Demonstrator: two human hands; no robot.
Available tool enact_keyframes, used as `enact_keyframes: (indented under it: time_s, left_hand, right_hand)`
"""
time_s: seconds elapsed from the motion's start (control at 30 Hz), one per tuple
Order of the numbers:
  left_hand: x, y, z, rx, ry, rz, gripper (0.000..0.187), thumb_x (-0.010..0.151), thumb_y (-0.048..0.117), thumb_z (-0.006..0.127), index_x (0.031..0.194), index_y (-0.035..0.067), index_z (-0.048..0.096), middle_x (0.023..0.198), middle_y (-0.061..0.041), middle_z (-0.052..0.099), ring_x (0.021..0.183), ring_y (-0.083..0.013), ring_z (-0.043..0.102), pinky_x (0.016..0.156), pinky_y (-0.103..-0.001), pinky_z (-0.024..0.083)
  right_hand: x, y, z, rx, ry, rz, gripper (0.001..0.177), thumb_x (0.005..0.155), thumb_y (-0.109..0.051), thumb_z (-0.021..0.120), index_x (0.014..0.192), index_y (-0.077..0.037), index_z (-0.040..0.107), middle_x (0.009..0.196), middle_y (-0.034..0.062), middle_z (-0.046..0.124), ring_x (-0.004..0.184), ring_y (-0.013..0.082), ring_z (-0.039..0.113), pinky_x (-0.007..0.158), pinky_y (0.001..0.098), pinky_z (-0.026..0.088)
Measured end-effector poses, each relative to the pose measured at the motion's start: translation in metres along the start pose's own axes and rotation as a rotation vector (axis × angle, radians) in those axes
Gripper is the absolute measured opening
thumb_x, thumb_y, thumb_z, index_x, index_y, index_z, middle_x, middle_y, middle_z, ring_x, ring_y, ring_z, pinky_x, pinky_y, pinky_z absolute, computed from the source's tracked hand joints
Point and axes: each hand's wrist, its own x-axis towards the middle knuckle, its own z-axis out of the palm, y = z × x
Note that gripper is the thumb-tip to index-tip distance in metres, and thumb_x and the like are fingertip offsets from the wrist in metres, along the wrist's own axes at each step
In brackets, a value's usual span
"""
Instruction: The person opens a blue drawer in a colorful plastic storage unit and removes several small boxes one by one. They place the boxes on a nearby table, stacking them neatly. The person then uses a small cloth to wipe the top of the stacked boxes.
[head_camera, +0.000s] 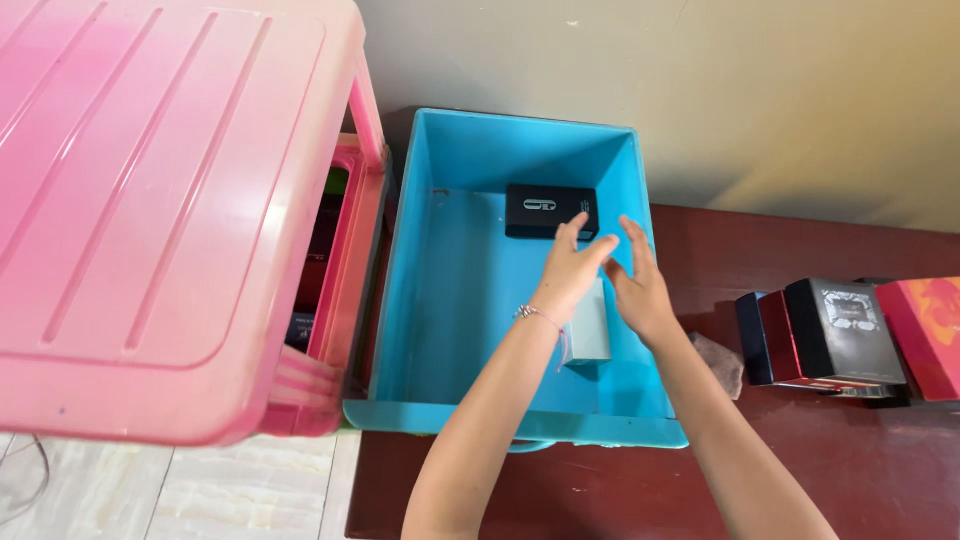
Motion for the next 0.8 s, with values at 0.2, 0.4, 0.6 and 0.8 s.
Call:
enact_keyframes:
  time_s: [0.2, 0.4, 0.6, 0.8]
  left_hand:
    - [0.048, -0.032, -0.034, 0.155, 0.090, -0.097, 0.082, 0.083, 0.035, 0.068, 0.154, 0.006, 0.041, 0.168, -0.025, 0.014, 0.153, -0.0367, 0.026, 0.118, -0.041, 0.032]
    - [0.093, -0.062, -0.058, 0.279, 0.185, -0.099, 0.078, 0.085, 0.032, 0.068, 0.153, 0.004, 0.043, 0.165, -0.031, 0.015, 0.156, -0.0387, 0.019, 0.120, -0.042, 0.029]
    - [0.134, -0.092, -0.074, 0.427, 0.264, -0.156, 0.078, 0.086, 0.030, 0.067, 0.153, 0.003, 0.041, 0.163, -0.031, 0.021, 0.153, -0.0409, 0.023, 0.123, -0.042, 0.025]
    - [0.152, -0.105, -0.092, 0.382, 0.273, -0.152, 0.088, 0.084, 0.028, 0.067, 0.157, -0.002, 0.028, 0.155, -0.029, 0.042, 0.146, -0.0403, 0.041, 0.120, -0.040, 0.033]
  right_hand:
    - [0.029, 0.013, 0.033, 0.153, -0.014, 0.284, 0.074, 0.094, -0.011, 0.058, 0.160, -0.020, 0.026, 0.165, 0.0140, 0.030, 0.154, 0.0344, 0.024, 0.120, 0.0472, 0.029]
    - [0.047, 0.057, 0.053, 0.069, -0.048, 0.529, 0.084, 0.091, -0.019, 0.063, 0.163, -0.021, 0.020, 0.164, 0.0202, 0.029, 0.151, 0.0379, 0.031, 0.119, 0.0510, 0.033]
    - [0.056, 0.087, 0.076, -0.347, -0.253, 0.314, 0.092, 0.081, -0.032, 0.075, 0.159, -0.020, 0.028, 0.166, 0.0222, 0.025, 0.149, 0.0407, 0.034, 0.120, 0.0492, 0.037]
    - [0.050, 0.073, 0.079, -0.689, -0.550, 0.410, 0.089, 0.085, -0.044, 0.078, 0.159, -0.031, 0.029, 0.168, 0.0156, 0.018, 0.154, 0.0418, 0.018, 0.124, 0.0508, 0.028]
